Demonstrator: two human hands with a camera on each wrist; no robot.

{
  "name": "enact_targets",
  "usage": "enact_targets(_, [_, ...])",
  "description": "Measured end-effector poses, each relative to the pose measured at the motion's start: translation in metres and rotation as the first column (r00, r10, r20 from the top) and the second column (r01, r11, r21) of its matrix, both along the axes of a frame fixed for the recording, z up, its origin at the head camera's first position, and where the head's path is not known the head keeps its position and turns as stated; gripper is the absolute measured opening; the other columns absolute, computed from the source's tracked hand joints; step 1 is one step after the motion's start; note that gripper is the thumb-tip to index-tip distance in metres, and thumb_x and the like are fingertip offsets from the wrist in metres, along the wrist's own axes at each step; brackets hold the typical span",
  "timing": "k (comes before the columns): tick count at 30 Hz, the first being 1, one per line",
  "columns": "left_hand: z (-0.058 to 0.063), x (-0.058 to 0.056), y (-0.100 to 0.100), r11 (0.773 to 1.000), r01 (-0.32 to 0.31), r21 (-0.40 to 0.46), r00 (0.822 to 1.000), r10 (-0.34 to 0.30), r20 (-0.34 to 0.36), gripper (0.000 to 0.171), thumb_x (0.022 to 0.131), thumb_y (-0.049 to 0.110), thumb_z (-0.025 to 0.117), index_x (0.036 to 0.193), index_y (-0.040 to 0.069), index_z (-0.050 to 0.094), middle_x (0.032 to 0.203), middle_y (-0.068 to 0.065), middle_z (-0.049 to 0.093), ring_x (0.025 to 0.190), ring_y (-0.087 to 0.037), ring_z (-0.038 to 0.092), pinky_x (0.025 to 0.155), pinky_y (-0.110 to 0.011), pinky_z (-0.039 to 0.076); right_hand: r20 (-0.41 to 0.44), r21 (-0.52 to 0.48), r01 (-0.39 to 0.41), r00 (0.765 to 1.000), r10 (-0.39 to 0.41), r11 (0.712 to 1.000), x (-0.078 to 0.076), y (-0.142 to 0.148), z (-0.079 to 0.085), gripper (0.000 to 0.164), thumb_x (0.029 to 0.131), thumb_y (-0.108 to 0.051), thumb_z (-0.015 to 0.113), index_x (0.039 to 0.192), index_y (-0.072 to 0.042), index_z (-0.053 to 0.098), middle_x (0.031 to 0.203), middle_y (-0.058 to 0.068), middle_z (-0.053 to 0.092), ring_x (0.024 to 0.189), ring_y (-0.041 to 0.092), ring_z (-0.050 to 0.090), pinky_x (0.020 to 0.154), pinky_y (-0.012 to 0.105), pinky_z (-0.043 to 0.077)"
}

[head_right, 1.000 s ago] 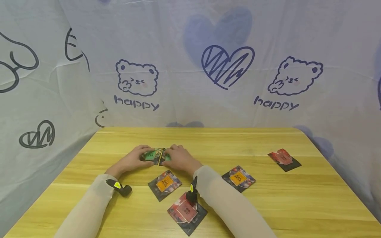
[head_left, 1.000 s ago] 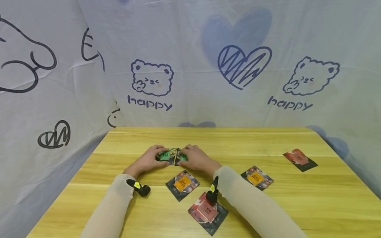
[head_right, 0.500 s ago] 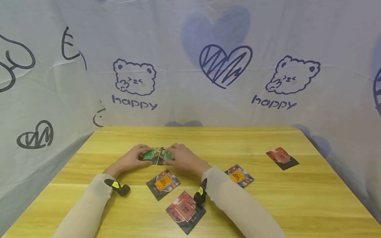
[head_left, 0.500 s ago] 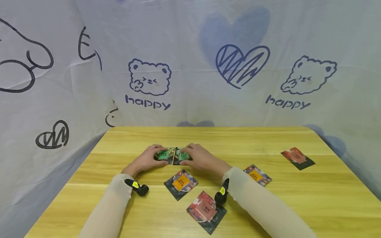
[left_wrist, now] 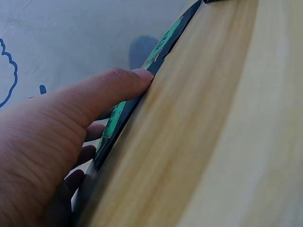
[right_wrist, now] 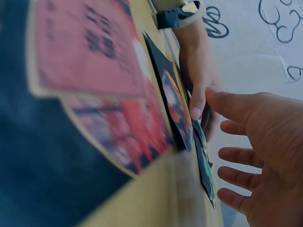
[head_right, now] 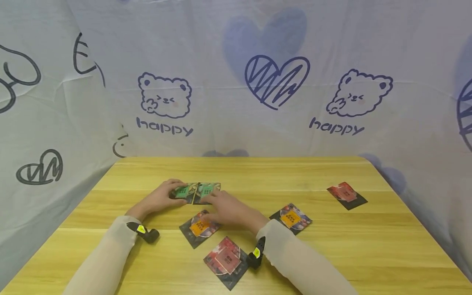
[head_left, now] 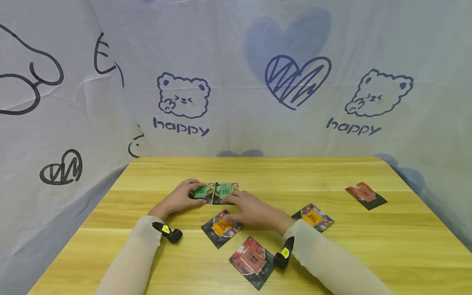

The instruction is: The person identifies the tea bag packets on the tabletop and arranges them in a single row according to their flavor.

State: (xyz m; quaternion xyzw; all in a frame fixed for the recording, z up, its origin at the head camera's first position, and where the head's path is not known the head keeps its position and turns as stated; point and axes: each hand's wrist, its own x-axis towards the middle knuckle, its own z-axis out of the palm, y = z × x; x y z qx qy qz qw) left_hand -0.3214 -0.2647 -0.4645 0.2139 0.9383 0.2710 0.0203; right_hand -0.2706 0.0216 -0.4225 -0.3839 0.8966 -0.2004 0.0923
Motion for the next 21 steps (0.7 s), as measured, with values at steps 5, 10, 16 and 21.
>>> enact_targets(5, [0.002,0.0,0.0,1.0,0.004,-0.005,1.0,-0.004,-0.001,0.068,0.086,0.047,0.073,0.142,0.013,0.053,0.146,-0.018,0.04,0.134,-0.04,0.035,0.104,-0.06,0.034,-0.028,0.027,-0.039,0.999,0.039,0.999,0.008,-0.005,-0.006,0.06,0.093,-0.054,0.06,0.143,-0.022,0.051,0.135,0.001,0.049,0.123,0.021,0.048,0.1,0.039,0.044])
enact_targets(10, [0.001,0.001,0.0,1.0,0.009,-0.007,1.0,-0.009,-0.017,0.068,0.086,0.046,0.072,0.141,0.012,0.053,0.145,-0.018,0.041,0.133,-0.04,0.036,0.105,-0.06,0.034,-0.06,0.077,-0.054,0.997,0.059,0.996,0.018,-0.011,-0.007,0.06,0.09,-0.056,0.061,0.14,-0.024,0.053,0.129,-0.001,0.05,0.114,0.017,0.049,0.094,0.035,0.046])
enact_targets(16, [0.002,0.001,0.0,1.0,0.01,-0.003,1.0,-0.01,-0.019,0.068,0.086,0.046,0.073,0.142,0.012,0.054,0.145,-0.018,0.042,0.134,-0.04,0.036,0.105,-0.059,0.033,-0.128,0.144,-0.091,0.986,0.11,0.985,0.026,-0.015,-0.008,0.054,0.089,-0.058,0.061,0.136,-0.031,0.058,0.129,0.0,0.049,0.112,0.017,0.046,0.094,0.035,0.043])
enact_targets(21, [0.001,0.001,0.0,1.0,0.011,-0.002,1.0,-0.011,-0.022,0.068,0.086,0.046,0.073,0.141,0.012,0.054,0.145,-0.018,0.041,0.133,-0.04,0.037,0.105,-0.06,0.034,-0.174,0.165,-0.1,0.976,0.128,0.981,0.029,-0.018,-0.012,0.06,0.087,-0.066,0.057,0.136,-0.031,0.058,0.131,0.001,0.05,0.111,0.018,0.045,0.092,0.037,0.043])
